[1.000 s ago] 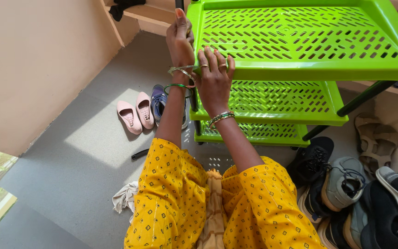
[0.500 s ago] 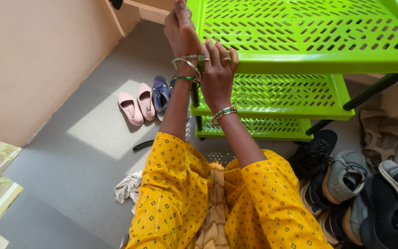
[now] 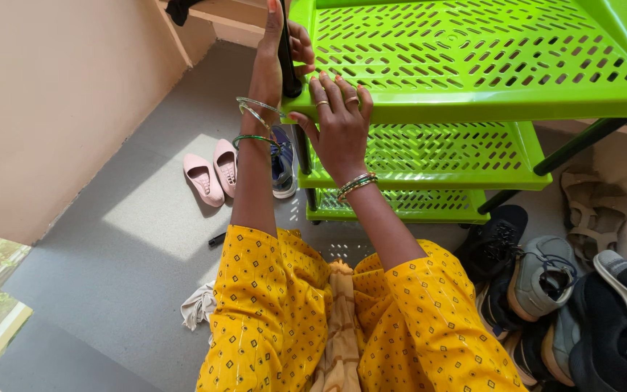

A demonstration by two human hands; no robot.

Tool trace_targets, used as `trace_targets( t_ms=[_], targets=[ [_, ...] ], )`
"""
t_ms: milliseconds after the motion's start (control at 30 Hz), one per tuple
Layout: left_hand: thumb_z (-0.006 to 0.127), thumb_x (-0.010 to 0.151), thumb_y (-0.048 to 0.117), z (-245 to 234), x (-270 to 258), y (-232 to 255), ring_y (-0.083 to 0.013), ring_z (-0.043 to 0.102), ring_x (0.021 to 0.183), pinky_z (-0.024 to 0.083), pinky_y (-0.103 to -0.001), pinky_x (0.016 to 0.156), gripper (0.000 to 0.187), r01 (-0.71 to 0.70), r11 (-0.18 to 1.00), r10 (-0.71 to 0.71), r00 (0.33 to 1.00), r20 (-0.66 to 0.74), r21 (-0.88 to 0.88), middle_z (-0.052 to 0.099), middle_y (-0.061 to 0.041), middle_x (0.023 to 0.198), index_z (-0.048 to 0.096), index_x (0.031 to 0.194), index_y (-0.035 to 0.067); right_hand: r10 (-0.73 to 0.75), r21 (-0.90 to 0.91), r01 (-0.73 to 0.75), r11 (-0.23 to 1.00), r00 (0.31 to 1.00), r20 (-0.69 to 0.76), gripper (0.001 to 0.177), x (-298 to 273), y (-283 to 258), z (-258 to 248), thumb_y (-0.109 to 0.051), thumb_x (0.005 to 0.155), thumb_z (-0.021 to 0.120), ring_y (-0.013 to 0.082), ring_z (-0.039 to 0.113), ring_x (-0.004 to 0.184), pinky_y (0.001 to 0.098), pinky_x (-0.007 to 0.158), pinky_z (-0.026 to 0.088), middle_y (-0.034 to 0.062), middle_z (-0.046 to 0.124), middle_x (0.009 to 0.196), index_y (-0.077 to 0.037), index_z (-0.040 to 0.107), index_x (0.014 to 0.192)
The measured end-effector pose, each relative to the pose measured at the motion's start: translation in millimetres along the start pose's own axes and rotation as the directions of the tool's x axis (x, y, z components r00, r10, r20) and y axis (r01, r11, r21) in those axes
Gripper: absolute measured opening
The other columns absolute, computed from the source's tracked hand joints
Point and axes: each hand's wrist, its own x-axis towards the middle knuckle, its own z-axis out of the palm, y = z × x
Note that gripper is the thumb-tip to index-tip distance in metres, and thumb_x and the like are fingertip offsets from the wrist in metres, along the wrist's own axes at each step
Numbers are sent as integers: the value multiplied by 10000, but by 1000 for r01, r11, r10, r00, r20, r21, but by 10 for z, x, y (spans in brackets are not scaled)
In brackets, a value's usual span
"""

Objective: The person assembles a green plastic shoe rack by inserting black metal legs into the tray corners and attaching a curved handle. They wipe the floor with a cloth, then connect the legs and handle to the trays, adjusting the rack's position.

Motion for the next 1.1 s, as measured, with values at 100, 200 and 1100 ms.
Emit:
trace_targets(
  t_ms=[100,200,1100],
  targets=[
    [455,911,776,41,-46,56,-152,614,559,502,-280,530,701,33,996,-25,996,88,-87,544,-31,642,536,783,92,15,34,-20,999,990,139,626,73,52,-113,-519,993,732,295,539,1307,510,1131,298,103,625,1412,-24,614,1358],
    [399,927,819,144,-75,59,-80,391,391,381,-261,388,734,-56,997,58,997,-44,55,396,24,520,465,714,119,28,-29,-25,999,992,123,641,122,48,-159,-537,868,765,299,551,1293,540,1126,274,93,644,1353,-71,652,1293],
    [319,1028,781,56,-351,275,-122,269,350,333,-290,419,801,118,958,10,899,438,-262,314,-13,461,425,646,85,-89,25,88,996,996,25,734,99,84,-435,-745,870,751,239,593,1167,537,1119,249,33,659,1212,-62,669,1125]
  ],
)
